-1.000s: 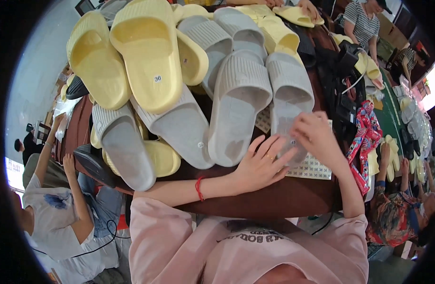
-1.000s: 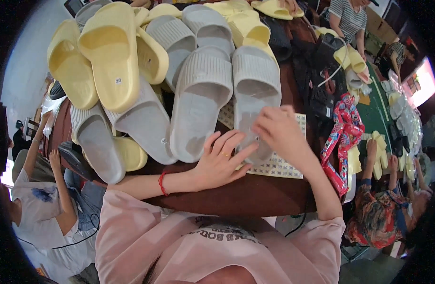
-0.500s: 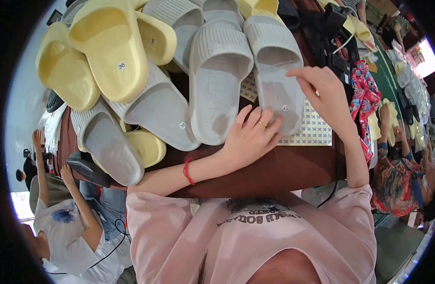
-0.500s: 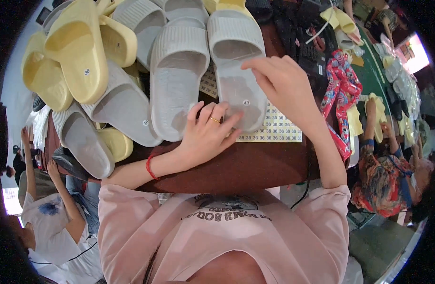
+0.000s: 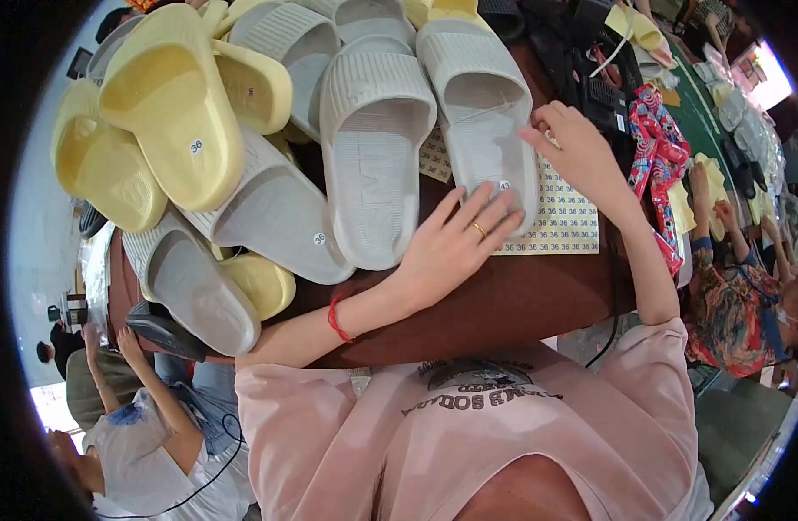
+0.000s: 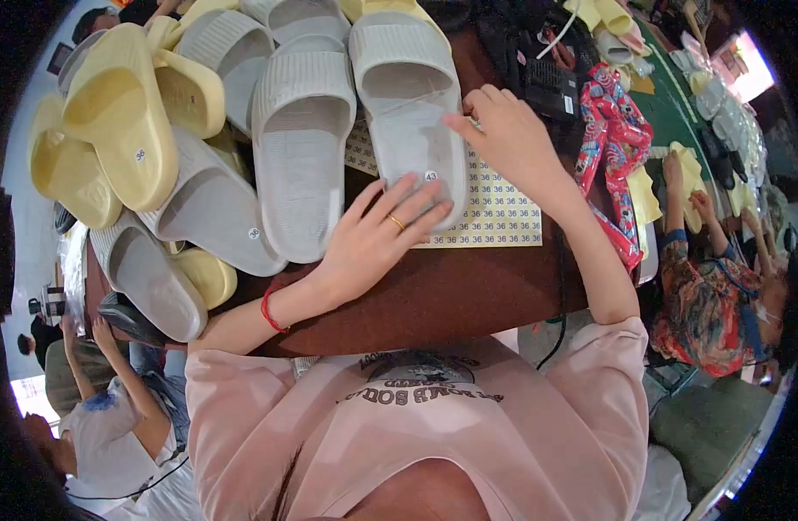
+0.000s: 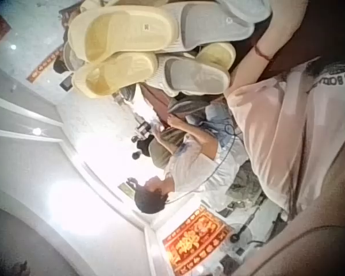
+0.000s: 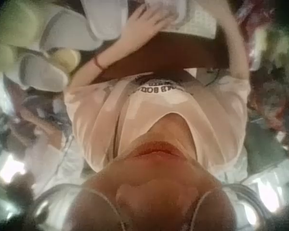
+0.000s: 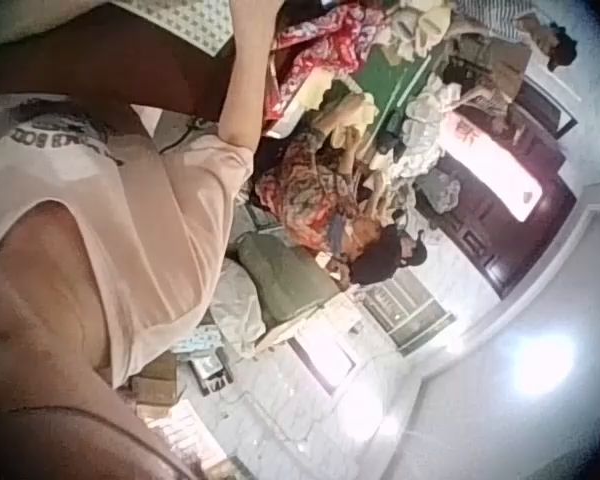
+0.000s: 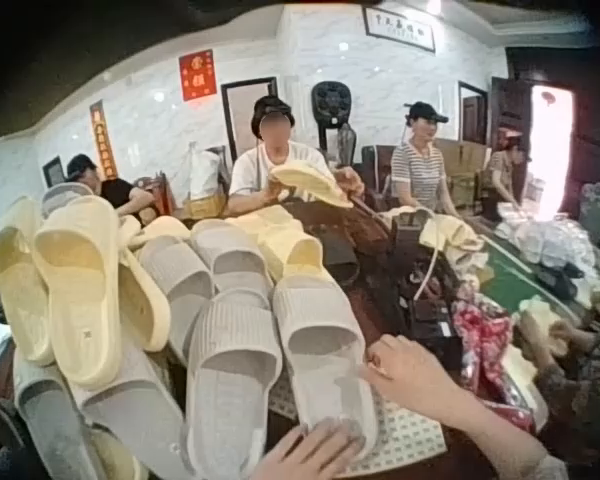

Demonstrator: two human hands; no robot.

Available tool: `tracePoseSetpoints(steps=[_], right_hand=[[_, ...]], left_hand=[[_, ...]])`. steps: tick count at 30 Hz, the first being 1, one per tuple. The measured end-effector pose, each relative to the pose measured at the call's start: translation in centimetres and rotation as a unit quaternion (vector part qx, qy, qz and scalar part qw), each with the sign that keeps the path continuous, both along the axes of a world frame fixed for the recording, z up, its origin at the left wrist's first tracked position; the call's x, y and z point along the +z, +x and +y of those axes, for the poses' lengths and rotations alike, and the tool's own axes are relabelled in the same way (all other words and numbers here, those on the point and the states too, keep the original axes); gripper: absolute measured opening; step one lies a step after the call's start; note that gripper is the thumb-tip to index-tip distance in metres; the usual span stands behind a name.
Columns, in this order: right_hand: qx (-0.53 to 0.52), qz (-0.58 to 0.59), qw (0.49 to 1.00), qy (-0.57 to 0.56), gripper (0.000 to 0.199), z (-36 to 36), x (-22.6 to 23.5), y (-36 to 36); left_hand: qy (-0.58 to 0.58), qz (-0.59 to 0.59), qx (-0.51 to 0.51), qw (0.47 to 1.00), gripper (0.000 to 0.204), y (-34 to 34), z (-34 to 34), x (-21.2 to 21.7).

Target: Applying size sticker labels to the inside of slippers on a production line.

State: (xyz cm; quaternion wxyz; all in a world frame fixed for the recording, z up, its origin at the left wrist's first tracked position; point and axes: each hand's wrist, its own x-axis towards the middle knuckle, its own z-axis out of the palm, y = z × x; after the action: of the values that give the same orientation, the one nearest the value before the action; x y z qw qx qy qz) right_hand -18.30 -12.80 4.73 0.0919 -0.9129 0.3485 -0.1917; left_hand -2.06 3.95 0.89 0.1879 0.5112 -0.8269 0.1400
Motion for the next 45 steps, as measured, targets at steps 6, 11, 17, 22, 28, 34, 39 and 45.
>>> tracePoseSetpoints(steps=[6, 11, 17, 22, 28, 34, 39, 45], right_hand=[[0.099, -0.235, 0.931, 0.263, 0.064, -0.2, -1.8, 1.1], [0.161, -0.245, 0.913, 0.284, 0.055, -0.9, -1.7, 1.0], [0.184, -0.16, 0.944, 0.222, 0.023, -0.6, 0.0, 0.8], [0.146, -0.199, 0.96, 0.134, 0.019, 0.6, 3.6, -2.8], [-0.024, -0.231, 0.972, 0.037, 0.026, -6.3, 3.8, -19.8], [-0.328, 0.079, 0.929, 0.153, 0.038, -15.4, -11.7, -37.3], [-0.247, -0.039, 0.911, 0.327, 0.047, -17.1, -20.6, -40.8], [-0.307, -0.066, 0.888, 0.335, 0.047, -17.9, -20.1, -40.3]], left_hand=[[-0.053, -0.055, 0.078, 0.994, 0.044, 1.6, -1.0, 0.8], [-0.13, -0.147, 0.216, 0.956, 0.05, 3.0, -2.3, 1.1], [-0.063, -0.176, 0.265, 0.946, 0.035, 6.2, -4.5, 1.7], [-0.104, -0.119, 0.227, 0.961, 0.025, 7.0, -4.9, 1.4], [-0.105, -0.035, 0.189, 0.976, 0.03, 5.8, -3.9, 0.9], [-0.067, 0.041, 0.172, 0.982, 0.043, 5.9, -4.2, 0.7], [-0.019, 0.149, 0.104, 0.983, 0.048, 5.9, -4.2, 0.3], [-0.005, 0.261, 0.046, 0.964, 0.049, 4.4, -1.7, -1.5]])
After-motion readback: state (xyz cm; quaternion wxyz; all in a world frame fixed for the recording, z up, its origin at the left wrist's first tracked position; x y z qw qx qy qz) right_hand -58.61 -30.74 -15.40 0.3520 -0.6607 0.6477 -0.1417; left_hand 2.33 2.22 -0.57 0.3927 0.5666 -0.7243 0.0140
